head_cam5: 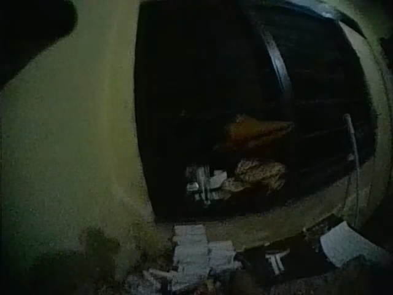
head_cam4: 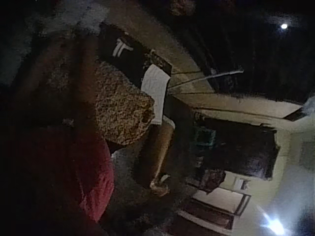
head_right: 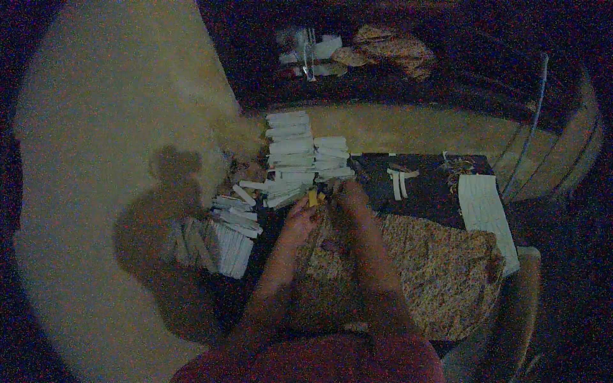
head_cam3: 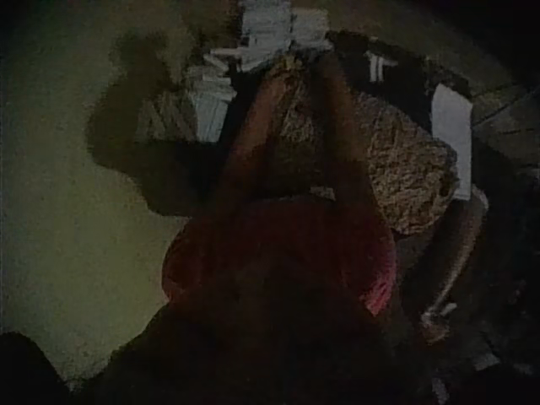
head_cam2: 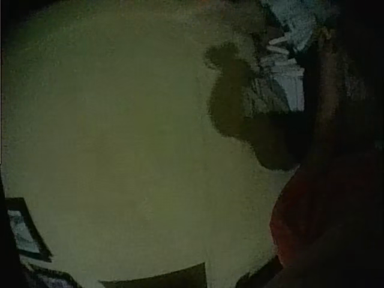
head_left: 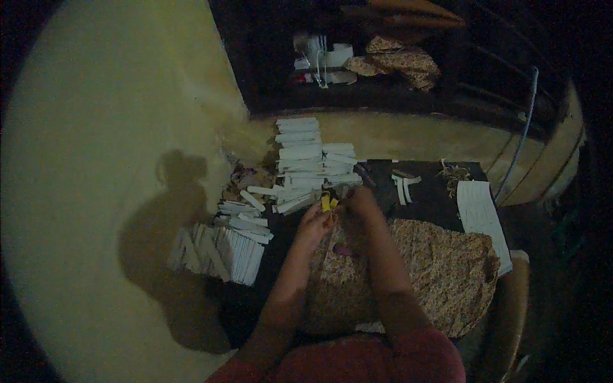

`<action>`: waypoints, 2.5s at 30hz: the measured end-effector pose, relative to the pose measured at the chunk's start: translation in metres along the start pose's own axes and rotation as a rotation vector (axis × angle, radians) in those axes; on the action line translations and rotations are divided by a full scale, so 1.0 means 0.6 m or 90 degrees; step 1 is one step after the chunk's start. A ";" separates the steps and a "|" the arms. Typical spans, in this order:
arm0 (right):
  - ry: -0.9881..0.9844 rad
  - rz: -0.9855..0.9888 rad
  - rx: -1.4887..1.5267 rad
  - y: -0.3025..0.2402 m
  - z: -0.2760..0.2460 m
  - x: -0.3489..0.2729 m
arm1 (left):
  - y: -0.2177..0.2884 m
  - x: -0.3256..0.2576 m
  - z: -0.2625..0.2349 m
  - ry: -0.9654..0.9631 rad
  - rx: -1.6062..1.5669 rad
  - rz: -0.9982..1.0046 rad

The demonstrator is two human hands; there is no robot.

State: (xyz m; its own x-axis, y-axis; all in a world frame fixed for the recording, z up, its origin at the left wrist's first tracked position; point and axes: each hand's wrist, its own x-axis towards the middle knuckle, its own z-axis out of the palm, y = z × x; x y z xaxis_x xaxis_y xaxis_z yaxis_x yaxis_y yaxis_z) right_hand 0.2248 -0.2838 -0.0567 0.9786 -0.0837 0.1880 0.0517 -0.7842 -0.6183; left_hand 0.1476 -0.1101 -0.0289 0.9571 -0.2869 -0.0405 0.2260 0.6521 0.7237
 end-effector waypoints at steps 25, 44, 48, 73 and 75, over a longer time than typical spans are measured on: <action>-0.187 -0.018 0.537 -0.109 -0.100 -0.020 | 0.002 0.004 -0.003 0.076 -0.034 -0.085; -0.308 -0.072 0.355 -0.123 -0.085 -0.024 | -0.008 0.011 -0.014 0.138 0.061 -0.005; -0.313 -0.021 0.438 -0.136 -0.093 -0.033 | -0.005 0.008 -0.009 0.169 0.175 0.010; -0.253 -0.194 0.299 -0.133 -0.102 -0.032 | 0.009 -0.010 0.000 0.074 0.316 -0.054; -0.287 -0.220 0.285 -0.127 -0.104 -0.030 | 0.008 -0.012 0.007 0.062 0.371 -0.047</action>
State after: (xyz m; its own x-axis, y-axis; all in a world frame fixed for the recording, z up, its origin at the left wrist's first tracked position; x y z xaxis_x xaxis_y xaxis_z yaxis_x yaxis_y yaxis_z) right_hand 0.1905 -0.2608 0.0349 0.8734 0.4612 0.1560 0.3556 -0.3853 -0.8516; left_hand 0.1413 -0.1077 -0.0222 0.9609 -0.2335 -0.1486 0.1826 0.1313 0.9744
